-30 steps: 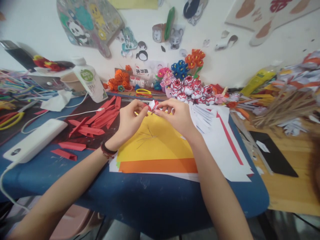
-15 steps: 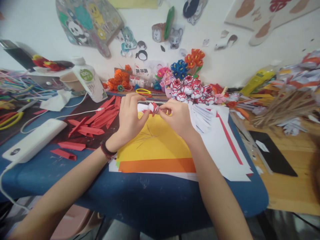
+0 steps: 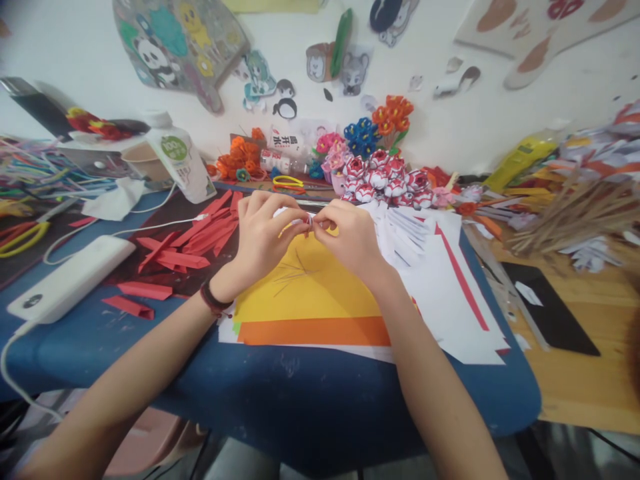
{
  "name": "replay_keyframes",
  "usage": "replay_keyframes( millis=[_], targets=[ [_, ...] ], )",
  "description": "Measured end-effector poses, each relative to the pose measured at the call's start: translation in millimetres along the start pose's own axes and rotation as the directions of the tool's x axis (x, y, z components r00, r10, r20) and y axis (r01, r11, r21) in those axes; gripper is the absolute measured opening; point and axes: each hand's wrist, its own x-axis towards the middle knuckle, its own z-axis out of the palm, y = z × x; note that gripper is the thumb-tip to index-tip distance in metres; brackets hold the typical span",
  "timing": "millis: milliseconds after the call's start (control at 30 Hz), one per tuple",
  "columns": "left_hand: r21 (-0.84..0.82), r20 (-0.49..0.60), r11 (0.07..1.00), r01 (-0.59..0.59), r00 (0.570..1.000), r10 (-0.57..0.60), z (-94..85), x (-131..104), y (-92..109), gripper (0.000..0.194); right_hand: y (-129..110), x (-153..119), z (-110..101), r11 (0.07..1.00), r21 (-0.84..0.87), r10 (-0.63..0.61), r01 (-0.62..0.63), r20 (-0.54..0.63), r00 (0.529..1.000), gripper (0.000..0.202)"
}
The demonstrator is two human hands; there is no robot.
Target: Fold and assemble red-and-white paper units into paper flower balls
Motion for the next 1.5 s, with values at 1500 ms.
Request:
replay_keyframes(
  millis=[1500],
  targets=[
    [-0.04, 0.161, 0.994, -0.103, 0.981, 0.108, 1.4, 0, -9, 0.008, 15, -6, 16, 0.999, -0.009, 0.05, -0.05, 0.044, 0.998, 0.011]
  ],
)
